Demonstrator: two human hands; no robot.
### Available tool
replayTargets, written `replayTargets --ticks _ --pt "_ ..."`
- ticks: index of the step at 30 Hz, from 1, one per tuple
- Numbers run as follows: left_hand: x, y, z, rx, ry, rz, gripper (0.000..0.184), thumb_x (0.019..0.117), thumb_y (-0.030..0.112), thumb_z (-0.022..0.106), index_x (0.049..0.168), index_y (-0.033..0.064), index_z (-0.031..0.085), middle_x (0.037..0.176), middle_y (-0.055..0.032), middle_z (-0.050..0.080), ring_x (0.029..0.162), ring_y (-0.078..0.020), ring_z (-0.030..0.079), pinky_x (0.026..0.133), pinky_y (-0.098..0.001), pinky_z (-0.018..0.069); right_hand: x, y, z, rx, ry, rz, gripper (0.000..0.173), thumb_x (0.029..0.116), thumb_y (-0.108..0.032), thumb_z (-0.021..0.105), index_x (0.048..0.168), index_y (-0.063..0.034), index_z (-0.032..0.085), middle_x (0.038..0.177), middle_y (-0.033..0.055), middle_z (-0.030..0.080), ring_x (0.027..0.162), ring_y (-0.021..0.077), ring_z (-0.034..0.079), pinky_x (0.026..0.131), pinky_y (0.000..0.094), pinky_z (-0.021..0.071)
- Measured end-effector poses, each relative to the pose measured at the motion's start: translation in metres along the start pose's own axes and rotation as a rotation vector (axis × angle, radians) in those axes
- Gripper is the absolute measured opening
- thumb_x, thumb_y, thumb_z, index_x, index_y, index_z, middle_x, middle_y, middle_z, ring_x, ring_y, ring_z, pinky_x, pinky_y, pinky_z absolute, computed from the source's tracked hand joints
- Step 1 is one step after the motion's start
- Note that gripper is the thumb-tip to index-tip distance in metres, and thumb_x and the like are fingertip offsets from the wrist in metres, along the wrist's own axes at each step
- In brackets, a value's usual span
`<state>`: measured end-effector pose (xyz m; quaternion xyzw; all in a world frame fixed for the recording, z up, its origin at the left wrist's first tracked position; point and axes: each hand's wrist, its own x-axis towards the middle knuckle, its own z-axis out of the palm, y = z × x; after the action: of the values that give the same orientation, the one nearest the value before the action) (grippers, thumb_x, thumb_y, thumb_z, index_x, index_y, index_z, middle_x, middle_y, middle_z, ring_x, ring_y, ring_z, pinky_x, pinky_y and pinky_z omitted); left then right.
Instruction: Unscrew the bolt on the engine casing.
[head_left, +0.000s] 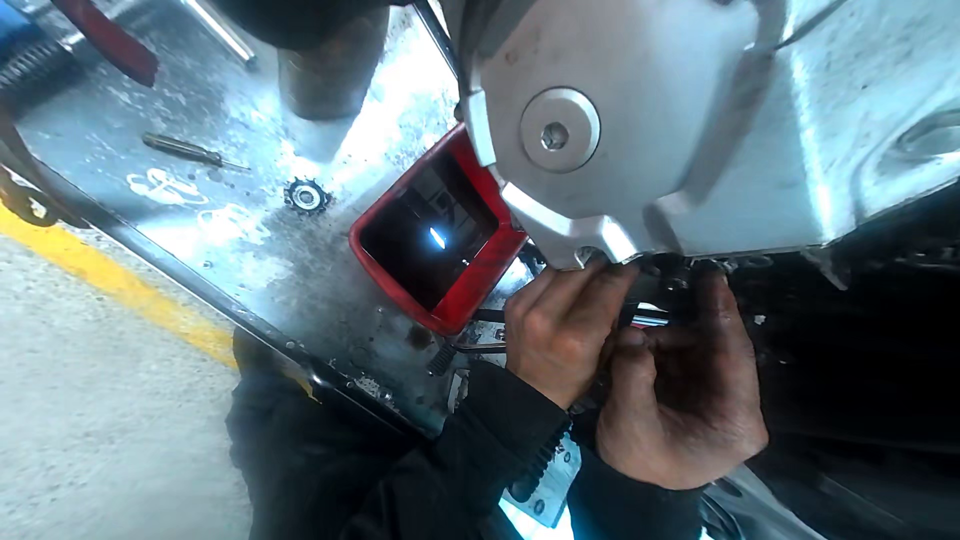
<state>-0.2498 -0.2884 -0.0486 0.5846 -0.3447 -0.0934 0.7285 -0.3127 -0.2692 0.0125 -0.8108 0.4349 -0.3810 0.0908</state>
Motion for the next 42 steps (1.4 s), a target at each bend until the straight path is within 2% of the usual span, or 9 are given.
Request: replayTargets --ticks 5,9,13,18,23,26,31,33,42 --pt "-0.0021 0.0024 0.0022 -0.022 0.02 -0.041 0.012 0.0848 0.005 0.079 0.096 0.0039 0.081 0.097 -0.0124 0.077 0.092 -0.0191 0.074 0.08 -0.0297 0.0618 -0.0006 0.0004 -0.0007 -0.018 -0.008 -0.008 0.057 0.0934 -0.011 0.064 0.143 0.0127 0.047 0.088 -0.0016 0.066 0.067 -0.0033 0.057 0.061 0.0136 0.0524" --pt "-0.0016 0.0042 0.0015 -0.036 0.017 -0.052 0.013 0.0852 0.009 0.08 0.098 0.0037 0.081 0.099 -0.012 0.077 0.092 -0.0182 0.074 0.081 -0.0285 0.0616 -0.0001 0.0005 -0.0002 -0.016 -0.005 -0.006 0.057 0.0938 -0.012 0.065 0.143 0.0126 0.048 0.086 -0.0015 0.066 0.064 -0.0037 0.056 0.059 0.0131 0.0516" --pt "-0.0017 0.0065 0.0011 -0.055 0.021 -0.06 0.014 0.0847 0.004 0.078 0.098 0.0031 0.081 0.098 -0.0125 0.077 0.093 -0.0186 0.074 0.082 -0.0285 0.0617 0.0013 -0.0012 -0.0006 -0.013 -0.042 0.017 0.062 0.0919 -0.009 0.065 0.147 0.0108 0.044 0.087 -0.0009 0.066 0.061 -0.0035 0.054 0.056 0.0125 0.0499" --pt "-0.0006 0.0065 0.002 -0.082 0.026 -0.081 0.013 0.0861 0.003 0.076 0.099 0.0009 0.077 0.089 -0.0097 0.075 0.084 -0.0166 0.072 0.075 -0.0297 0.0619 0.0031 -0.0038 -0.0017 -0.012 -0.077 0.038 0.066 0.0927 -0.01 0.065 0.15 0.0106 0.04 0.088 -0.0025 0.066 0.063 -0.0044 0.055 0.057 0.0119 0.0509" --pt "-0.0026 0.0049 0.0003 -0.035 0.015 -0.106 0.015 0.0884 0.011 0.077 0.099 0.0005 0.078 0.091 -0.01 0.074 0.083 -0.016 0.072 0.073 -0.0295 0.0622 0.0051 -0.005 -0.0028 0.01 -0.117 0.069 0.07 0.093 -0.012 0.067 0.153 0.0078 0.035 0.089 -0.0047 0.066 0.064 -0.0042 0.057 0.058 0.0126 0.0526" --pt "-0.0021 0.0041 -0.0002 0.01 -0.001 -0.074 0.017 0.0902 0.017 0.077 0.098 0.0019 0.079 0.091 -0.0096 0.075 0.086 -0.0178 0.072 0.075 -0.0308 0.0612 0.0057 -0.006 -0.0039 -0.004 -0.13 0.089 0.072 0.0925 -0.013 0.067 0.154 0.0059 0.035 0.087 -0.0055 0.064 0.063 -0.0046 0.054 0.056 0.012 0.05" --pt "0.0006 0.0055 0.0012 0.007 0.008 -0.094 0.009 0.0883 0.009 0.078 0.093 0.0018 0.079 0.084 -0.0091 0.075 0.082 -0.0158 0.073 0.073 -0.0276 0.0616 0.0043 -0.0068 -0.0061 -0.047 -0.107 0.093 0.074 0.0915 -0.012 0.067 0.155 0.006 0.034 0.085 -0.0051 0.062 0.061 -0.0039 0.052 0.054 0.0123 0.0485" --pt "0.0009 0.0061 0.0011 0.005 0.001 -0.09 0.008 0.088 0.007 0.078 0.094 0.0024 0.08 0.086 -0.0089 0.075 0.083 -0.0157 0.073 0.074 -0.0274 0.0611 0.0036 -0.0056 -0.0067 -0.051 -0.108 0.089 0.075 0.0917 -0.012 0.067 0.155 0.0063 0.032 0.085 -0.0044 0.063 0.061 -0.0033 0.053 0.054 0.0128 0.0489" --pt "-0.0015 0.0056 0.0016 -0.068 -0.008 -0.149 0.011 0.0863 0.009 0.081 0.095 0.0022 0.079 0.088 -0.0087 0.076 0.083 -0.0133 0.074 0.075 -0.0264 0.0627 0.0029 -0.0044 -0.0059 -0.028 -0.104 0.072 0.073 0.0921 -0.011 0.066 0.155 0.0069 0.033 0.087 -0.0045 0.063 0.063 -0.0038 0.054 0.056 0.0125 0.0505"
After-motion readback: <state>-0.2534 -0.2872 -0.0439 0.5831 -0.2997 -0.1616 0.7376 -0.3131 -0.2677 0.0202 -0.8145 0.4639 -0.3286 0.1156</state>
